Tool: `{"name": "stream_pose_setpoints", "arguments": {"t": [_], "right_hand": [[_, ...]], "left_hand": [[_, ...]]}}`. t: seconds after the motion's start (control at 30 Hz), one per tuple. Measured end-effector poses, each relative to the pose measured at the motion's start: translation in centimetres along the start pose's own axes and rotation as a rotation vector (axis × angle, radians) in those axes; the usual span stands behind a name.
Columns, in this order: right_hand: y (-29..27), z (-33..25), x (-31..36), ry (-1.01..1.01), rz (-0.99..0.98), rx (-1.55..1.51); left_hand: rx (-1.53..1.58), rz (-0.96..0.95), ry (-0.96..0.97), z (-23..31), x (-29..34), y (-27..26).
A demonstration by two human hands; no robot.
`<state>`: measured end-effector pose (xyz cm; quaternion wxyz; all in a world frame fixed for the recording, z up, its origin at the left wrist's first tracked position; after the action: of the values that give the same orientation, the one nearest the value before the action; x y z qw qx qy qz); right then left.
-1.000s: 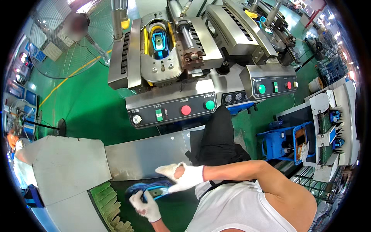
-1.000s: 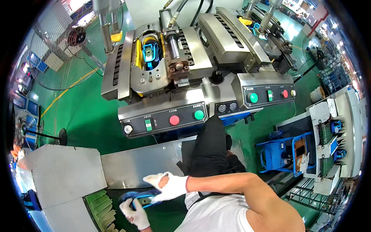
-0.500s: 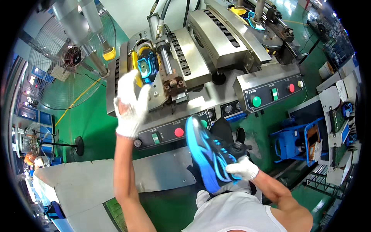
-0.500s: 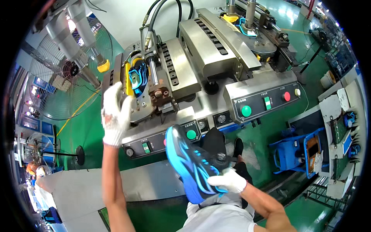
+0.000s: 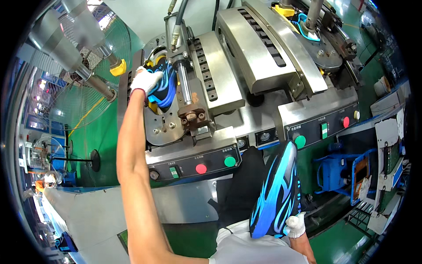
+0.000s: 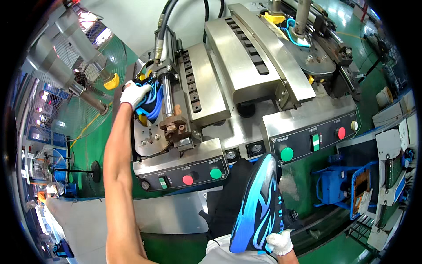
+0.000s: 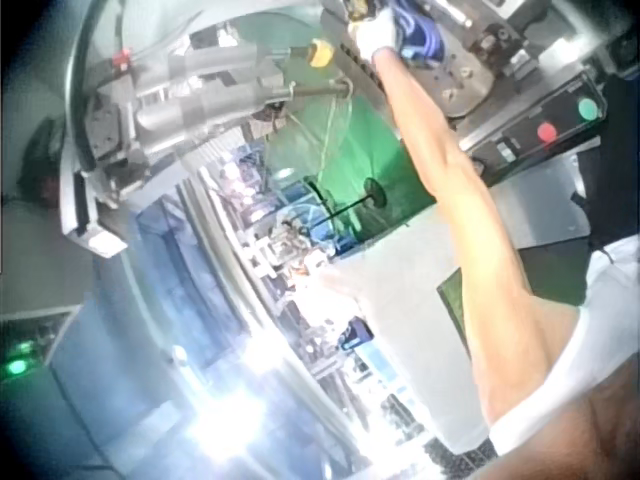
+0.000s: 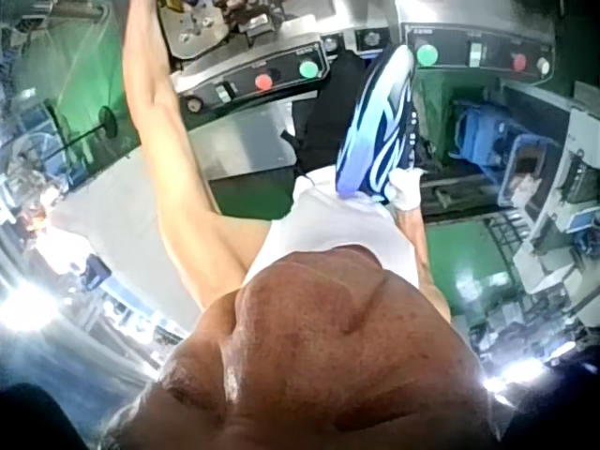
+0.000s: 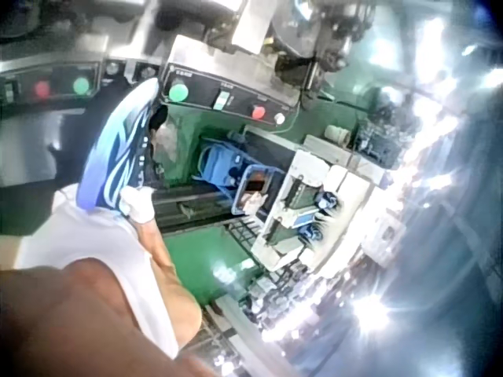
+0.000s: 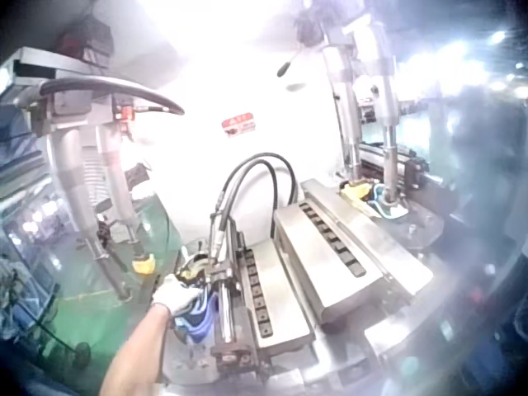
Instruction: The person repeatedly picks up blue and black shoe soles from a green tray, places them into a machine, presses a green button, and then removes the processed soles to place them on a conveyor belt. This cycle is performed continuously throughout the video.
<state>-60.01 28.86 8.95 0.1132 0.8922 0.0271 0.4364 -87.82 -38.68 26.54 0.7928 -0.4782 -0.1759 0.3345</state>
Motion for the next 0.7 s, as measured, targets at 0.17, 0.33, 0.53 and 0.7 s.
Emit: {"name": "stream_pose_setpoints", "arguments": {"t": [0.17,0.33,0.53,0.7], "right_hand": [[-1.4,-0.5,-1.8,-0.045,-0.301,0.204],[10.2,-9.0,-0.9,-0.139,-0.439,0.2],[31.8,-19.1,1.8,-0.473,-0.411,0.548],[50.6,-25.5,-6.1,-0.558,-0.654,0.862]], "left_hand": [[0.11,0.212,0.133,0.0,6.3,-8.7],[0.602,0.42,0.316,-5.6,23.5,-15.9],[0.643,0.398,-0.016,-17.5,42.8,-13.4],[0.389,0.299,-0.356,-27.0,51.7,-7.2]]}}
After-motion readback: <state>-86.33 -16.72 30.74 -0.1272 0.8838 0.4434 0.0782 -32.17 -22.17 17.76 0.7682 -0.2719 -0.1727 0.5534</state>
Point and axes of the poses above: each hand's wrist, its own x-axis away from the middle knuckle, its own y-axis out of the palm, z = x × y, the point moved 5 cm from there along -x, towards the middle knuckle, and after that the axes turned 14 degrees about x, right-handed, at the moved point
